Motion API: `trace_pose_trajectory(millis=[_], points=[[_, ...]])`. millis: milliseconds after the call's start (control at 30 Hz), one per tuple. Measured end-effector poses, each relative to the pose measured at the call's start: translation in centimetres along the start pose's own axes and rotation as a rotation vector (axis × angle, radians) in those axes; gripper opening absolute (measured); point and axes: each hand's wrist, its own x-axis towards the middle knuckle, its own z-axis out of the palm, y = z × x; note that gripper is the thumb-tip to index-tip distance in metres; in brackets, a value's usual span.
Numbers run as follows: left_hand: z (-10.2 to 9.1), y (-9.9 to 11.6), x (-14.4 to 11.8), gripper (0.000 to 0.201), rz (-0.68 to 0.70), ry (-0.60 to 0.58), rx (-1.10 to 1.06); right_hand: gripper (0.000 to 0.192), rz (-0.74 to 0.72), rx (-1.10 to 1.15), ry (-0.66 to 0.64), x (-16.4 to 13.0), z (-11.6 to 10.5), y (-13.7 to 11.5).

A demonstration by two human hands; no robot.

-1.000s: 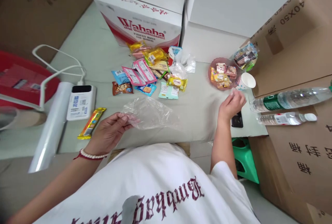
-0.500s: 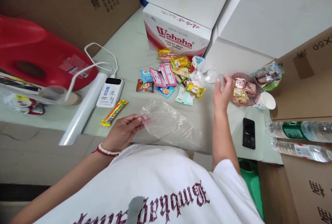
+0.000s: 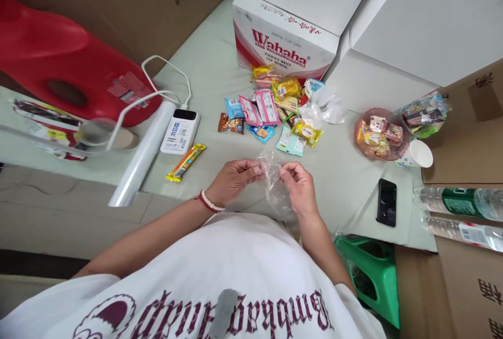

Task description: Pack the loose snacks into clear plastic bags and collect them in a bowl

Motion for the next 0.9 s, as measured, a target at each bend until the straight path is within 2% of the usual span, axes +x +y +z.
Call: trace_pose_trajectory(millis=[167, 267, 333, 400, 467, 533, 600, 700, 767, 900], points=[[-1.7, 1.2, -0.5, 0.036, -0.003, -0.013, -0.075, 0.036, 0.005, 0.167, 0.082, 0.0, -0.2, -2.1], [-4.1, 3.3, -0.5, 0.037, -0.038, -0.056, -0.080, 0.044, 0.074, 0.225, 0.155, 1.1, -1.5, -2.9], [-6.1, 4.8, -0.1, 0.038, -0.056, -0.059, -0.044, 0.048, 0.146, 0.256, 0.139, 2.5, -2.7, -2.9], [-7.9, 5.9, 0.6, 0.036, -0.043, 0.029, 0.028, 0.049, 0.217, 0.264, 0.089, 4.0, -3.6, -2.4], [-8.8, 6.4, 1.2, 0.035, 0.004, 0.235, 0.098, 0.048, 0.261, 0.232, 0.086, 5.5, -3.8, -1.4], [-8.5, 5.9, 1.5, 0.038, 0.034, 0.425, 0.125, 0.046, 0.279, 0.195, 0.120, 6.4, -3.4, -0.3], [-7.3, 4.6, 1.4, 0.045, -0.003, 0.503, 0.116, 0.045, 0.277, 0.194, 0.130, 6.8, -2.5, 0.7], [-4.8, 2.1, 1.2, 0.057, -0.132, 0.523, 0.102, 0.044, 0.260, 0.244, 0.098, 6.2, -1.2, 1.6], [-3.3, 0.8, 1.7, 0.056, -0.175, 0.513, 0.135, 0.044, 0.254, 0.282, 0.080, 5.3, -0.4, 1.8], [-1.7, -0.1, 3.6, 0.040, -0.068, 0.471, 0.204, 0.043, 0.306, 0.350, -0.006, 3.8, 0.2, 1.8]])
